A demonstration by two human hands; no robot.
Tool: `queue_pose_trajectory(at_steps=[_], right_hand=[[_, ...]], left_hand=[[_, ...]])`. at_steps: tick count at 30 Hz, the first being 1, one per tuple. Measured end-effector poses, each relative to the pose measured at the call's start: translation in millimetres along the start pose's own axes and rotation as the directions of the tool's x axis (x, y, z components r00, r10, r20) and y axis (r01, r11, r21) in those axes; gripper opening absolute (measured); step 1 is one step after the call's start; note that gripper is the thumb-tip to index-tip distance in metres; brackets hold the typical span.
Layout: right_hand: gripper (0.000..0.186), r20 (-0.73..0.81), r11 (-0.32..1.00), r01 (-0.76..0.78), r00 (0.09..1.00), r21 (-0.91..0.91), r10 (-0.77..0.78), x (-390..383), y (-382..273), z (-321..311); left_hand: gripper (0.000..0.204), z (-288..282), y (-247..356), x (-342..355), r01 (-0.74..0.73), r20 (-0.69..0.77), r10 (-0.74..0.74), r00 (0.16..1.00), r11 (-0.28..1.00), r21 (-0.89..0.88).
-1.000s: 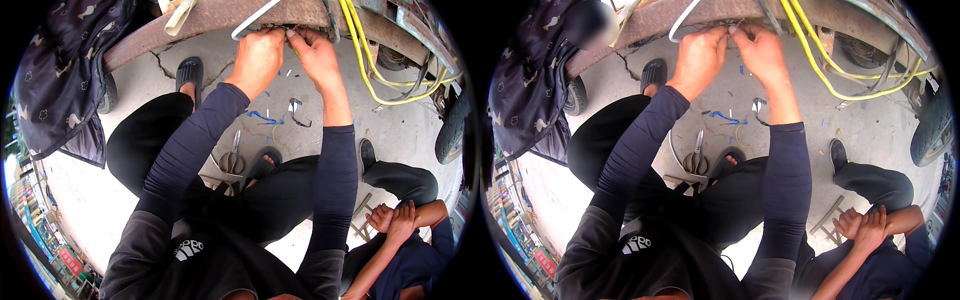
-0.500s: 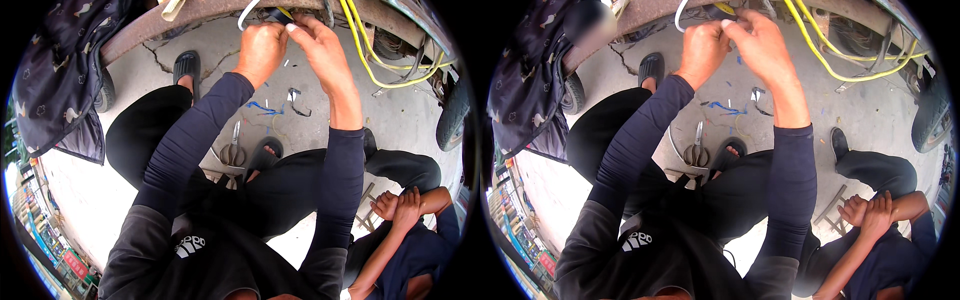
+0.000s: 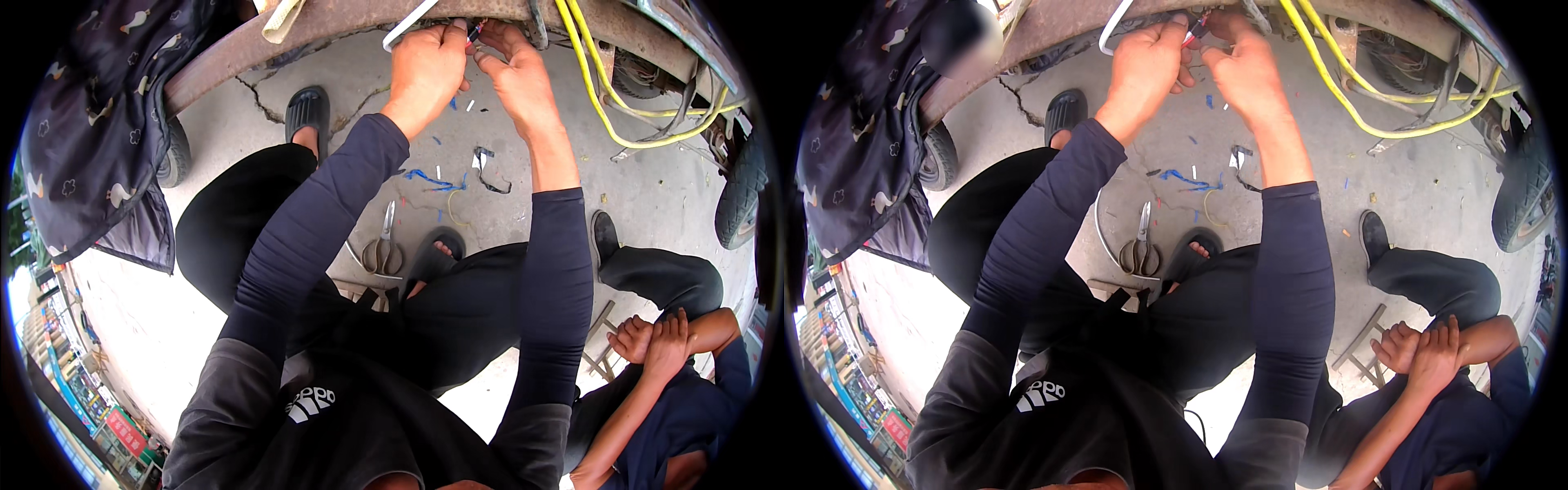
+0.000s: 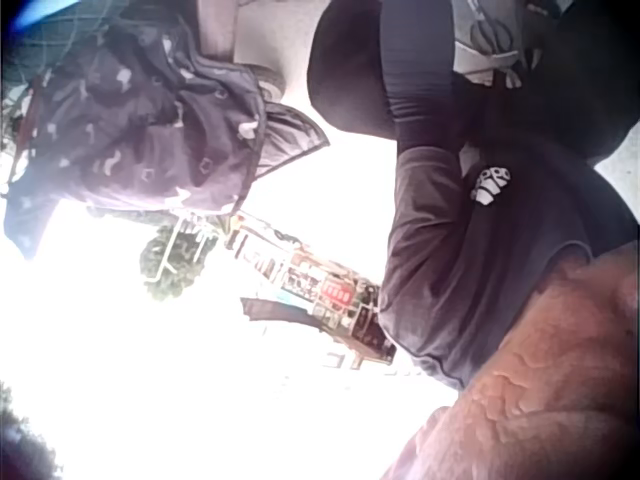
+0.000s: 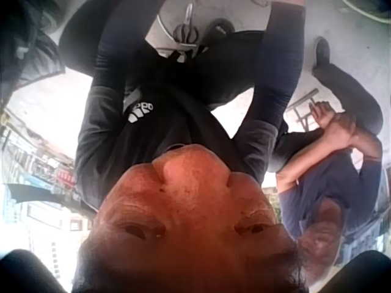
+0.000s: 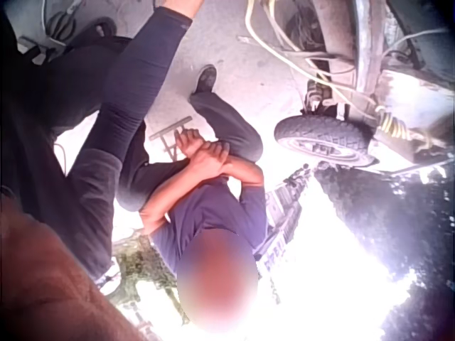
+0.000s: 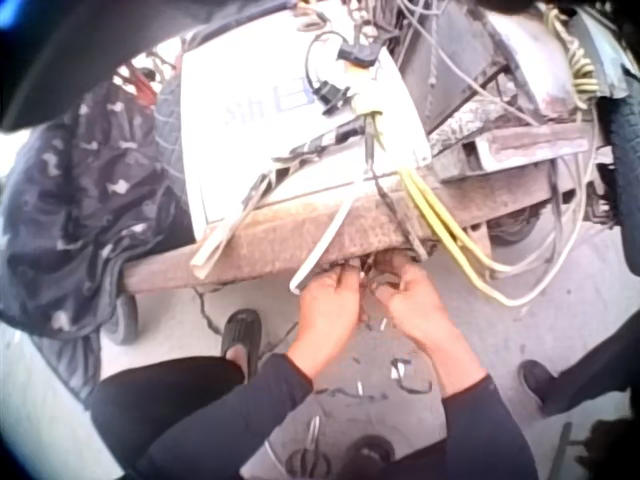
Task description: The person sits on the ground and repairs wires on a three-wheeled vehicle. They use electrical tape to wrap and secure the wires, ensuring they are properly connected and insulated.
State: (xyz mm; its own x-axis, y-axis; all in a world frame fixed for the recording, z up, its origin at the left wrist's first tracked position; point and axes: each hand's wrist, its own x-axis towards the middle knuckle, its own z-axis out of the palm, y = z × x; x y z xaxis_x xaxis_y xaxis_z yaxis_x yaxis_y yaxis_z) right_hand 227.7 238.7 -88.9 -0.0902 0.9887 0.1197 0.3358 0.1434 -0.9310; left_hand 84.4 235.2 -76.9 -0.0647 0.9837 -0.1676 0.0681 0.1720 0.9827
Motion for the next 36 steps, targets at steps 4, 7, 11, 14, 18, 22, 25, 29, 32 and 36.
queue_pose_trajectory(at_steps=[4,7,11,14,18,22,25,29,32,36], right_hand=[[0.045,0.044,0.995,-0.045,0.998,0.084,0.042,4,-1,-8],[0.046,0.092,0.998,0.056,0.994,-0.03,-0.053,19,10,-12],[0.048,0.077,0.991,0.045,0.996,-0.128,-0.035,20,10,-20],[0.05,0.106,0.996,-0.031,0.994,-0.088,0.04,22,7,-27],[0.054,0.065,0.99,-0.044,0.997,0.134,0.035,26,1,-15],[0.054,0.169,0.976,-0.119,0.982,0.185,0.087,29,0,-18],[0.05,0.271,0.954,-0.224,0.948,0.199,0.166,32,-2,-22],[0.039,0.242,0.903,-0.21,0.962,0.374,0.123,38,1,-12],[0.033,0.201,0.856,-0.23,0.968,0.463,0.152,34,-1,-6],[0.031,0.173,0.843,-0.234,0.97,0.485,0.17,25,-16,0]], left_hand=[[0.036,2,16,7,0.145,0.082,-0.139,0.987,0.986,-0.081],[0.036,-9,11,23,0.093,0.181,-0.083,0.98,0.995,-0.043],[0.037,-14,5,34,0.135,0.233,-0.136,0.963,0.991,0.02],[0.04,-19,5,37,0.081,0.272,-0.088,0.958,0.996,0.037],[0.046,-26,5,38,-0.004,0.242,-0.046,0.969,0.979,0.203],[0.05,-31,0,38,0.004,0.234,-0.062,0.97,0.971,0.239],[0.05,-34,-5,39,-0.09,0.185,0.022,0.983,0.925,0.369],[0.041,-42,-29,53,-0.443,0.19,0.4,0.897,0.813,0.378],[0.035,-47,-27,54,-0.438,0.24,0.366,0.899,0.764,0.474],[0.028,-41,-30,41,-0.56,0.095,0.607,0.789,0.647,0.518]])
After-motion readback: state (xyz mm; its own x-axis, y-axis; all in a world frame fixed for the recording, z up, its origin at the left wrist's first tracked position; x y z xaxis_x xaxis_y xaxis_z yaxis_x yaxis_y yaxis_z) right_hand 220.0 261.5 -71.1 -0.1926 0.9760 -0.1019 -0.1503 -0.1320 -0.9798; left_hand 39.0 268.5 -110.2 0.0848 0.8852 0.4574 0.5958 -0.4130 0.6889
